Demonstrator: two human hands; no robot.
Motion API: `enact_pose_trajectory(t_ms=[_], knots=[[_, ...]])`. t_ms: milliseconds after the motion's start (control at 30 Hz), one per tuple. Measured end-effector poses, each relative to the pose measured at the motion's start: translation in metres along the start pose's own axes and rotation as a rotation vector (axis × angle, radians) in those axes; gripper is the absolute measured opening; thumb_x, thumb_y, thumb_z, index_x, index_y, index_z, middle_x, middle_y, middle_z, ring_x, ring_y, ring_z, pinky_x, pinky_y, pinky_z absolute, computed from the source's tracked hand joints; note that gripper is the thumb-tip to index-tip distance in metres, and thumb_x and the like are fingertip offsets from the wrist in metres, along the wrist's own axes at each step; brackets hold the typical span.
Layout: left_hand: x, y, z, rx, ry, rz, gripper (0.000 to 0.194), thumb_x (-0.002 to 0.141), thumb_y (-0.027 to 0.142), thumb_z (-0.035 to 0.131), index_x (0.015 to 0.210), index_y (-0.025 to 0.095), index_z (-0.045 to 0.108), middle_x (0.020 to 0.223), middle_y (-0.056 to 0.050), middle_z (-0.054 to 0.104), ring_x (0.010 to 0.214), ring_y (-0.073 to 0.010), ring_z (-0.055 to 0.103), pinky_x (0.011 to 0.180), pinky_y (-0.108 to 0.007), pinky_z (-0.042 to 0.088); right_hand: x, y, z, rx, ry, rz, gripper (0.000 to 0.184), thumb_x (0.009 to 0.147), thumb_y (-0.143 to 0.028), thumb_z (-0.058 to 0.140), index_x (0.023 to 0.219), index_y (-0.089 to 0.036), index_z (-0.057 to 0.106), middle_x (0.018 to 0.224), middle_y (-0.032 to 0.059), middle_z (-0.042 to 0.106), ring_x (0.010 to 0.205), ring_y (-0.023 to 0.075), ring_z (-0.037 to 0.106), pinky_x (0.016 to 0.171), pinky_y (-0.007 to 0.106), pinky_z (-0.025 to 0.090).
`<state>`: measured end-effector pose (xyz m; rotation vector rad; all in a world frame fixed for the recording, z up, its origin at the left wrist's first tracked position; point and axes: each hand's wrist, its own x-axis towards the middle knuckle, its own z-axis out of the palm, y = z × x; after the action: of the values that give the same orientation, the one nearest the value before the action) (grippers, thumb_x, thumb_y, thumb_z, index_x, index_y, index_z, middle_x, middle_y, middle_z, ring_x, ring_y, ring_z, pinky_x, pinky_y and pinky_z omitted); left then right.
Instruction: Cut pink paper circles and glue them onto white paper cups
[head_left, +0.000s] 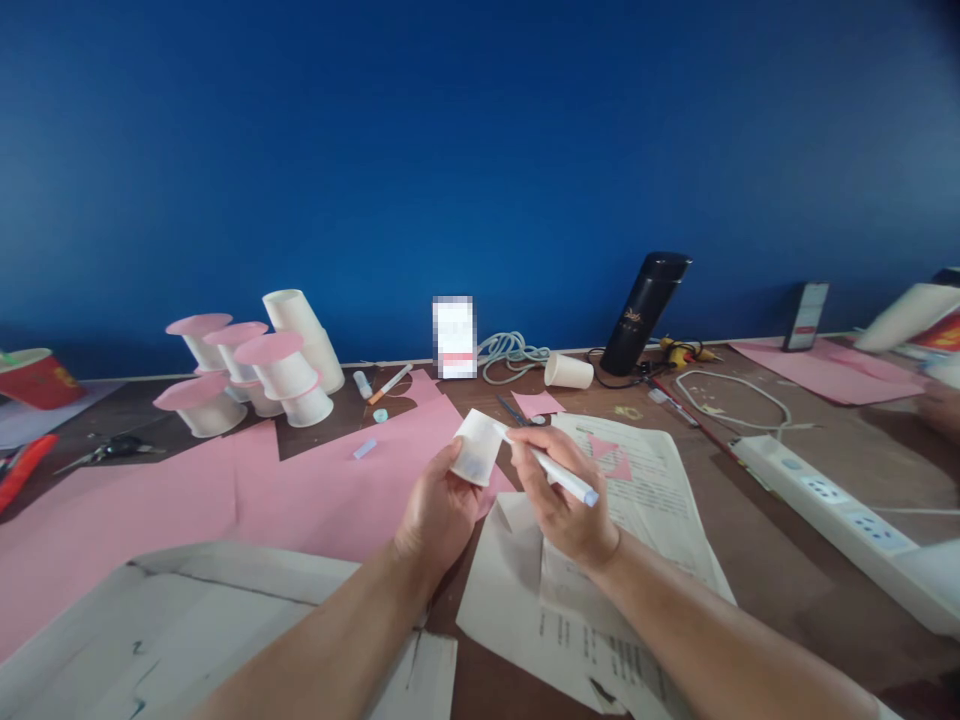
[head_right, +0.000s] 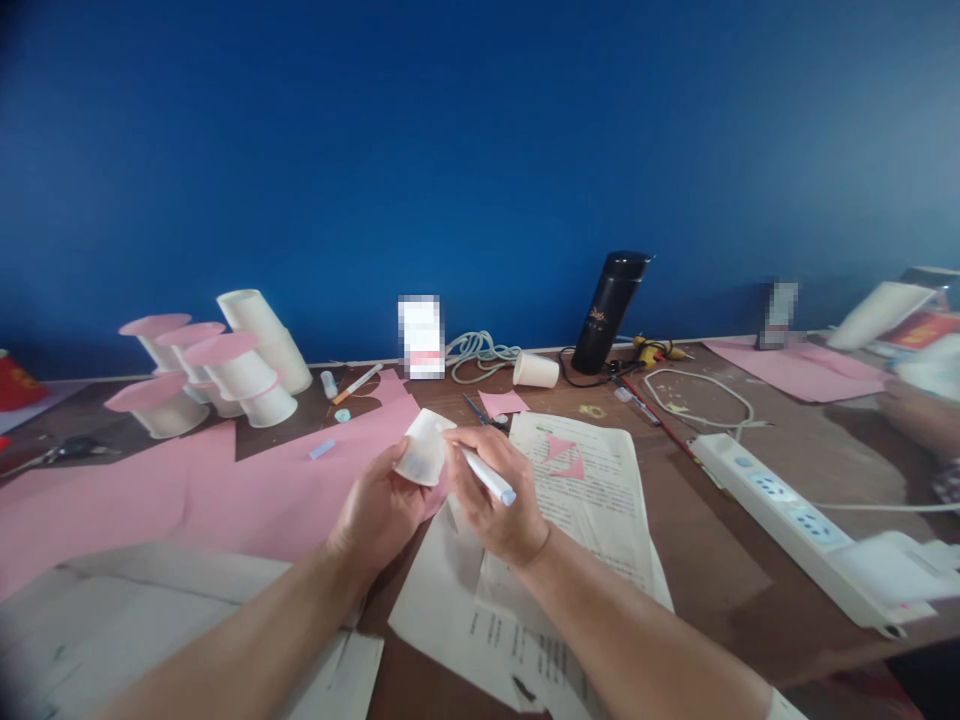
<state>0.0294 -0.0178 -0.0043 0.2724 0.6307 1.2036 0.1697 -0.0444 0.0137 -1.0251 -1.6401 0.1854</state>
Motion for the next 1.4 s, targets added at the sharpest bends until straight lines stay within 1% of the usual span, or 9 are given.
enact_pose_trajectory(t_ms=[133, 233, 433, 600, 767, 900, 1067, 1300, 1400], knots=[[-0.002, 0.003, 0.002, -0.061, 0.046, 0.029, 0.012, 0.085, 0.020, 0.059, 0.093, 0.013, 0.065, 0.097, -0.007, 0.070, 0.087, -0.0148, 0.066, 0.077, -0.024, 0.054, 0.003, 0.006, 0.002, 0.085, 0.092, 0.167, 0.025, 0.096, -0.030, 0.048, 0.118, -0.026, 0.059, 0.095, 0.0037, 0.068, 0.074, 0.0151, 0.065, 0.068, 0.033, 0.055], [-0.006, 0.005, 0.004, -0.062, 0.056, -0.031, 0.016, 0.084, 0.024, 0.063, 0.096, 0.014, 0.064, 0.092, -0.007, 0.070, 0.079, -0.0155, 0.066, 0.069, -0.025, 0.055, 0.007, 0.013, 0.004, 0.167, 0.133, 0.262, 0.029, 0.096, -0.036, 0.050, 0.123, -0.027, 0.054, 0.111, 0.0070, 0.066, 0.094, 0.0197, 0.066, 0.079, 0.038, 0.056], [-0.012, 0.010, 0.006, -0.059, -0.088, -0.075, 0.041, 0.086, 0.041, 0.061, 0.112, 0.009, 0.062, 0.101, -0.013, 0.071, 0.084, -0.0210, 0.068, 0.072, -0.029, 0.056, 0.006, 0.016, 0.005, 0.300, -0.039, 0.339, 0.056, 0.084, -0.038, 0.067, 0.134, -0.033, 0.043, 0.130, 0.0071, 0.057, 0.113, 0.0242, 0.059, 0.091, 0.045, 0.053], [-0.011, 0.011, 0.004, -0.070, -0.146, -0.051, 0.051, 0.086, 0.046, 0.060, 0.121, 0.008, 0.059, 0.119, -0.016, 0.067, 0.106, -0.0251, 0.065, 0.086, -0.031, 0.055, 0.003, 0.011, 0.007, 0.235, -0.145, 0.280, 0.058, 0.082, -0.033, 0.069, 0.134, -0.031, 0.044, 0.129, 0.0074, 0.058, 0.111, 0.0252, 0.060, 0.095, 0.046, 0.051], [-0.012, 0.007, 0.007, 0.000, -0.188, -0.048, 0.033, 0.083, 0.023, 0.066, 0.113, 0.011, 0.065, 0.110, -0.012, 0.071, 0.097, -0.0198, 0.068, 0.089, -0.028, 0.052, 0.003, 0.015, 0.008, 0.141, -0.130, 0.235, 0.058, 0.082, -0.027, 0.068, 0.135, -0.029, 0.044, 0.127, 0.0076, 0.060, 0.117, 0.0261, 0.058, 0.100, 0.049, 0.048], [-0.015, 0.005, 0.010, 0.172, -0.222, -0.053, 0.038, 0.076, 0.012, 0.070, 0.114, 0.013, 0.066, 0.107, -0.011, 0.072, 0.093, -0.0203, 0.069, 0.086, -0.028, 0.052, 0.000, 0.018, 0.010, 0.145, -0.167, 0.224, 0.063, 0.082, -0.024, 0.069, 0.138, -0.028, 0.041, 0.127, 0.0108, 0.060, 0.113, 0.0266, 0.061, 0.093, 0.047, 0.053], [-0.010, 0.004, 0.007, 0.214, -0.146, 0.036, 0.034, 0.075, 0.011, 0.071, 0.108, 0.013, 0.068, 0.110, -0.010, 0.071, 0.100, -0.0206, 0.067, 0.091, -0.028, 0.050, 0.001, 0.018, 0.011, 0.134, -0.163, 0.167, 0.061, 0.084, -0.022, 0.066, 0.139, -0.027, 0.040, 0.128, 0.0110, 0.059, 0.118, 0.0255, 0.058, 0.097, 0.046, 0.051], [0.000, 0.006, 0.002, 0.063, 0.045, 0.046, 0.022, 0.076, 0.012, 0.071, 0.098, 0.012, 0.068, 0.106, -0.009, 0.072, 0.095, -0.0167, 0.067, 0.082, -0.021, 0.054, 0.008, 0.018, 0.001, 0.000, 0.071, 0.034, 0.039, 0.094, -0.021, 0.050, 0.133, -0.025, 0.048, 0.115, 0.0077, 0.064, 0.106, 0.0212, 0.060, 0.095, 0.045, 0.050], [-0.001, 0.008, 0.003, 0.020, 0.061, 0.032, 0.022, 0.076, 0.013, 0.072, 0.098, 0.012, 0.068, 0.106, -0.009, 0.073, 0.098, -0.0178, 0.067, 0.083, -0.022, 0.055, 0.007, 0.012, -0.004, -0.058, 0.034, -0.053, 0.035, 0.095, -0.020, 0.049, 0.129, -0.026, 0.054, 0.114, 0.0070, 0.064, 0.105, 0.0218, 0.059, 0.092, 0.044, 0.049]])
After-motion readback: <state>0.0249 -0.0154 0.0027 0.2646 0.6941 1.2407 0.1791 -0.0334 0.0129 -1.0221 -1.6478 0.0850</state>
